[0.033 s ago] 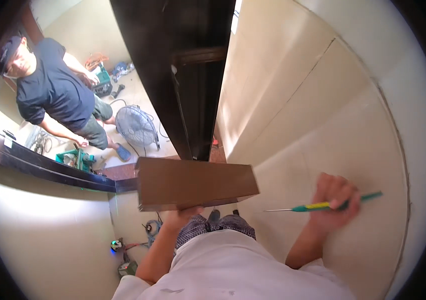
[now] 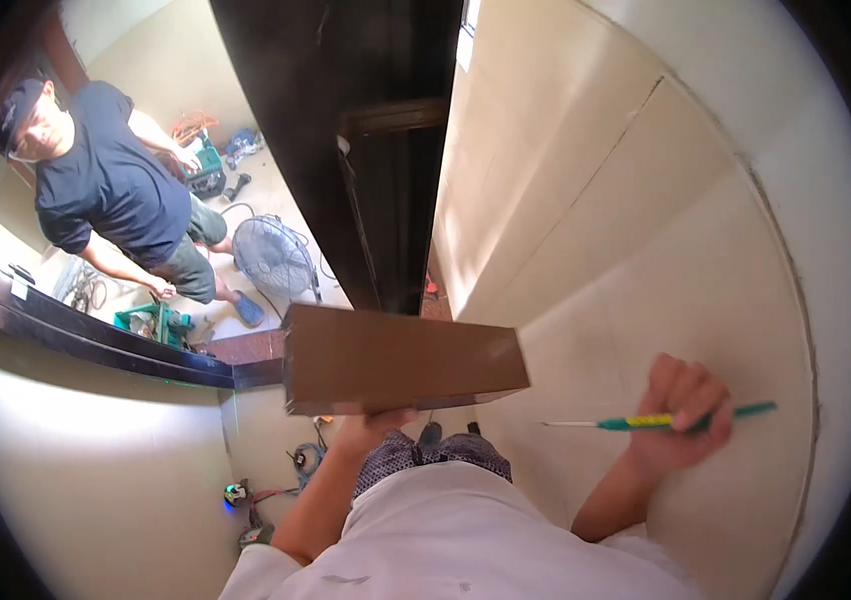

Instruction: The person holds a brown rectangular trim piece against a wall to mark the placement with a pen. The person then cuts a piece of material using an angle grinder on the floor.

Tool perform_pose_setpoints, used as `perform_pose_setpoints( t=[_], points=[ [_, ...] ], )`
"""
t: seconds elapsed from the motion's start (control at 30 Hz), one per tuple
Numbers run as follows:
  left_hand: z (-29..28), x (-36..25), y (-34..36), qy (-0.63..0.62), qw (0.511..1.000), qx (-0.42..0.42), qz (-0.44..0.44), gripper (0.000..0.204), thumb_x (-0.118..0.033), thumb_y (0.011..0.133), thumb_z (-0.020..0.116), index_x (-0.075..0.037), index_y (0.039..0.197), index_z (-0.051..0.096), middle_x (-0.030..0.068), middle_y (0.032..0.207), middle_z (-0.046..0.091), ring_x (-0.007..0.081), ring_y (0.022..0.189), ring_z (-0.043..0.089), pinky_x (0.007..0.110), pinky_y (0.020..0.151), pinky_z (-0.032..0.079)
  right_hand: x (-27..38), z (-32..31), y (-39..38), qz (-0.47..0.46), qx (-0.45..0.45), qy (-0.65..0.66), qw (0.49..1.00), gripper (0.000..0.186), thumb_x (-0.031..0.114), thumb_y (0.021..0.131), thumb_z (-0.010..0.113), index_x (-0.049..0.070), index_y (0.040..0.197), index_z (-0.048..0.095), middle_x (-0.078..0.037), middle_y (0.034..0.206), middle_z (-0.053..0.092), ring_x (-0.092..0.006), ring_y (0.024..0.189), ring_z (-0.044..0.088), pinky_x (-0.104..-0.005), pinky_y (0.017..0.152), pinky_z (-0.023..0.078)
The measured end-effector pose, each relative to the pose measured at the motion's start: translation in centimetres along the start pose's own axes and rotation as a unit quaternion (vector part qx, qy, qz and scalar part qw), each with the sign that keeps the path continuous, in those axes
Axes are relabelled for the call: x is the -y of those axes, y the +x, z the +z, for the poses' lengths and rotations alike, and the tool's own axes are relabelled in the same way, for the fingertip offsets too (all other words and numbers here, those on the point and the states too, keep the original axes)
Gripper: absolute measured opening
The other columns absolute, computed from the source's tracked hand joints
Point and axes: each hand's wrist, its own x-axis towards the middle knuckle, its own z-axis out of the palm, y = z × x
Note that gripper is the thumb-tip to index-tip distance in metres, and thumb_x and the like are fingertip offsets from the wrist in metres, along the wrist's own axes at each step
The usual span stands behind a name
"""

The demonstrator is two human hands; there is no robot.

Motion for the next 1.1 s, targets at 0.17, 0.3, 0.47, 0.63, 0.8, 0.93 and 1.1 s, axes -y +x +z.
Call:
perform_pose_setpoints(
  t=[0.17, 0.3, 0.47, 0.63, 0.8, 0.93, 1.1],
  points=[
    [3.8, -4.5, 7.7, 0.003, 0.992, 0.117, 0.037, 0.013, -0.009, 0.094, 0.081, 0.000, 0.099, 0.073, 0.0034, 0.090, 0.072, 0.0142, 0.084, 0.064, 0.031, 0.077, 0.051, 4.6, -1.2, -0.4, -0.063, 0.030, -0.103, 0.992, 0.060, 0.046, 0.109, 0.053, 0.013, 0.059, 0.054, 0.005, 0.050, 0.041, -0.0097, 0.042, 0.035, -0.0285, 0.048, 0.022],
    [4.6, -6.1, 9.5, 0.111, 0.978, 0.163, 0.072, 0.021, -0.016, 0.097, 0.078, -0.001, 0.111, 0.077, 0.0058, 0.107, 0.078, 0.0169, 0.098, 0.071, 0.034, 0.089, 0.057, 5.8, -1.9, -2.8, -0.045, 0.021, -0.096, 0.994, 0.059, 0.043, 0.108, 0.057, 0.016, 0.056, 0.049, 0.003, 0.051, 0.042, -0.0103, 0.042, 0.035, -0.0285, 0.048, 0.026],
    [6.8, -10.0, 13.1, 0.117, 0.976, 0.184, 0.007, 0.033, -0.024, 0.095, 0.084, -0.002, 0.119, 0.076, 0.0078, 0.114, 0.077, 0.0193, 0.109, 0.068, 0.035, 0.100, 0.054, 4.6, -4.0, -7.2, 0.003, -0.021, -0.118, 0.993, 0.058, 0.040, 0.111, 0.054, 0.011, 0.061, 0.046, -0.003, 0.054, 0.046, -0.0143, 0.045, 0.042, -0.0299, 0.046, 0.039],
    [6.8, -10.3, 12.6, 0.016, 0.988, 0.150, 0.002, 0.047, -0.013, 0.088, 0.089, 0.001, 0.129, 0.071, 0.0101, 0.123, 0.074, 0.0237, 0.118, 0.066, 0.037, 0.105, 0.052, 6.6, 3.4, 0.4, 0.017, -0.073, -0.103, 0.992, 0.056, 0.042, 0.110, 0.056, 0.009, 0.066, 0.048, -0.004, 0.051, 0.048, -0.0165, 0.040, 0.047, -0.0297, 0.045, 0.048],
    [5.1, -9.0, 15.2, -0.005, 0.994, 0.111, 0.021, 0.065, -0.006, 0.087, 0.087, 0.004, 0.144, 0.058, 0.0129, 0.140, 0.067, 0.0269, 0.127, 0.062, 0.041, 0.113, 0.049, 10.7, 10.1, 12.8, 0.123, 0.074, -0.042, 0.989, 0.044, 0.040, 0.113, 0.056, -0.003, 0.112, 0.068, 0.001, 0.059, 0.047, -0.0063, 0.046, 0.041, -0.0277, 0.047, 0.039],
    [5.0, -8.2, 16.9, -0.052, 0.994, 0.098, 0.017, 0.048, -0.008, 0.090, 0.086, 0.005, 0.132, 0.066, 0.0104, 0.124, 0.072, 0.0224, 0.112, 0.067, 0.037, 0.101, 0.055, 14.3, 18.2, 24.0, -0.008, 0.203, -0.102, 0.974, 0.063, 0.049, 0.113, 0.052, 0.004, 0.158, 0.053, 0.003, 0.063, 0.042, -0.0049, 0.053, 0.041, -0.0278, 0.051, 0.038],
    [5.3, -8.5, 17.5, -0.058, 0.993, 0.100, 0.021, 0.050, -0.009, 0.089, 0.087, 0.005, 0.132, 0.066, 0.0098, 0.124, 0.071, 0.0218, 0.112, 0.067, 0.036, 0.100, 0.055, 18.8, 23.3, 33.7, -0.157, 0.190, -0.182, 0.952, 0.065, 0.059, 0.109, 0.054, 0.009, 0.150, 0.061, 0.004, 0.064, 0.041, -0.0073, 0.056, 0.040, -0.0307, 0.054, 0.038]
  ],
)
